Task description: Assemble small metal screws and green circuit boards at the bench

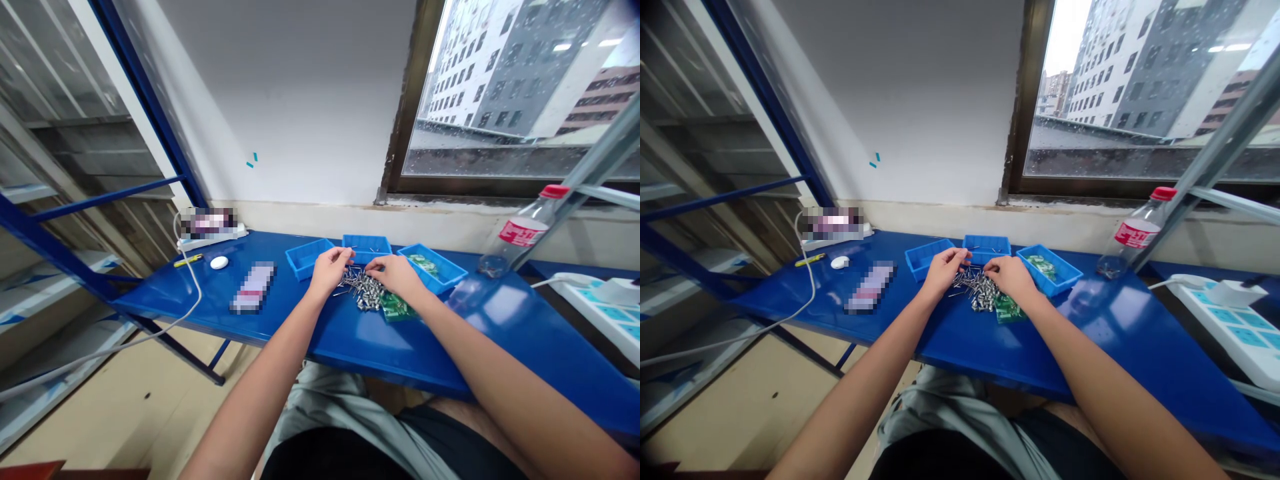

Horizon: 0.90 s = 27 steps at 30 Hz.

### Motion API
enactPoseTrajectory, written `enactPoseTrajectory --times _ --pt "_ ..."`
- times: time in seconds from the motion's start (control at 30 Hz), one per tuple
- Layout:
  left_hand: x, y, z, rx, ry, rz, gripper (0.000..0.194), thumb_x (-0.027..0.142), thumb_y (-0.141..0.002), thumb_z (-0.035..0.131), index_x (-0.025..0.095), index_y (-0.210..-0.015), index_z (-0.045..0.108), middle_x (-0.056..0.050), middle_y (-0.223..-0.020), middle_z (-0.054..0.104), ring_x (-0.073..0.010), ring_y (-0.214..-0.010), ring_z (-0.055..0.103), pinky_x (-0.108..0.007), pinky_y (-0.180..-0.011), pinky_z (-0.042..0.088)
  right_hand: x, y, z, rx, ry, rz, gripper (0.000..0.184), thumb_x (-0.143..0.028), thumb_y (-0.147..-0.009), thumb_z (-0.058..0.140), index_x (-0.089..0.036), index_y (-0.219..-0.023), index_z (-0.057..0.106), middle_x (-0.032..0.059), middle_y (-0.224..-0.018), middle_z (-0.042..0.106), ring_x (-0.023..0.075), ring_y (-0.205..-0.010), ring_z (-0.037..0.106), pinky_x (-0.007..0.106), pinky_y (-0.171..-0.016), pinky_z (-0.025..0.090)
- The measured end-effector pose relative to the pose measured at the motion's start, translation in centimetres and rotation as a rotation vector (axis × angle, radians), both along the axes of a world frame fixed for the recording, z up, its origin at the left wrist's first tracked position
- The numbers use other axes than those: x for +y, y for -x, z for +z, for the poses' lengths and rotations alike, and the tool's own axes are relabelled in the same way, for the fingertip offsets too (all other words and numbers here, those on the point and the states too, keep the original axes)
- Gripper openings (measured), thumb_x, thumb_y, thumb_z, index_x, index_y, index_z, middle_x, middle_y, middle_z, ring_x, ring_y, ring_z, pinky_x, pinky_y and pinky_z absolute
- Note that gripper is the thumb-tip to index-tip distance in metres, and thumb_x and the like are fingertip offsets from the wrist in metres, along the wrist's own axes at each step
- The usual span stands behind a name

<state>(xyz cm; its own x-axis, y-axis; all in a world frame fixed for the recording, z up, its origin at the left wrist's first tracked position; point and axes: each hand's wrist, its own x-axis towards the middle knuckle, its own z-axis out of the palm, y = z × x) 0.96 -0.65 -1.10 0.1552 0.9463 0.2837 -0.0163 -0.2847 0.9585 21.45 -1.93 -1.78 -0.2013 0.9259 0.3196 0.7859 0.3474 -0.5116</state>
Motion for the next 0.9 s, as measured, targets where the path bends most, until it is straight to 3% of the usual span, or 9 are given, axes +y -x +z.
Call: enactPoseTrajectory --times 0.17,0.47,0.6,0.67,0.77,0.9 --pt "0.1 0.0 -0.1 0.013 0.000 -0.003 0.038 0.051 -0.091 0.066 0.014 -0.096 0.075 -0.011 -0.105 0.078 -0.0198 -0.087 0.072 -0.025 -0.066 0.052 -0.2 0.3 0.3 0.103 0.030 -0.035 0.012 -0.015 -0.081 0.075 -0.024 -0.085 0.079 -0.0009 -0.083 0.081 0.0191 -0.079 0.077 0.027 -0.074 0.057" --pt "-0.2 0.0 0.1 0.078 -0.031 -0.005 0.036 0.048 -0.093 0.063 0.014 -0.095 0.075 -0.010 -0.101 0.078 -0.0195 -0.086 0.073 -0.025 -0.066 0.053 -0.7 0.5 0.6 0.194 0.022 -0.078 0.008 -0.017 -0.078 0.076 -0.022 -0.083 0.077 0.0013 -0.081 0.080 0.0194 -0.079 0.076 0.027 -0.073 0.057" --pt "-0.7 -0.1 0.2 0.182 -0.115 0.036 0.027 0.040 -0.094 0.064 0.016 -0.098 0.076 -0.009 -0.100 0.080 -0.0209 -0.089 0.075 -0.030 -0.078 0.058 -0.7 0.3 0.5 0.257 0.029 -0.097 0.006 -0.022 -0.078 0.076 -0.022 -0.084 0.077 0.0019 -0.081 0.080 0.0202 -0.078 0.076 0.028 -0.073 0.057" --pt "-1.0 -0.2 0.3 0.251 -0.173 0.041 0.023 0.034 -0.090 0.071 0.017 -0.104 0.077 -0.009 -0.102 0.080 -0.0224 -0.095 0.076 -0.033 -0.087 0.059 -0.7 0.1 0.5 0.316 0.020 -0.100 0.008 -0.026 -0.079 0.077 -0.022 -0.086 0.077 0.0029 -0.082 0.080 0.0213 -0.080 0.076 0.029 -0.073 0.057" --pt "-1.3 -0.2 0.4 0.332 -0.224 -0.001 0.034 0.024 -0.082 0.079 0.017 -0.115 0.076 -0.010 -0.109 0.080 -0.0236 -0.099 0.077 -0.035 -0.092 0.061 -0.7 0.1 0.5 0.443 0.023 -0.079 0.017 -0.034 -0.079 0.078 -0.021 -0.089 0.077 0.0049 -0.086 0.081 0.0227 -0.083 0.077 0.031 -0.075 0.057" --pt "-1.3 -0.1 0.3 0.341 -0.208 -0.030 0.025 0.024 -0.085 0.076 0.018 -0.109 0.079 -0.008 -0.106 0.081 -0.0224 -0.096 0.078 -0.035 -0.094 0.062 -1.0 0.4 0.6 0.577 0.050 -0.014 0.027 -0.040 -0.079 0.079 -0.019 -0.094 0.077 0.0068 -0.088 0.081 0.0231 -0.084 0.076 0.032 -0.077 0.058"
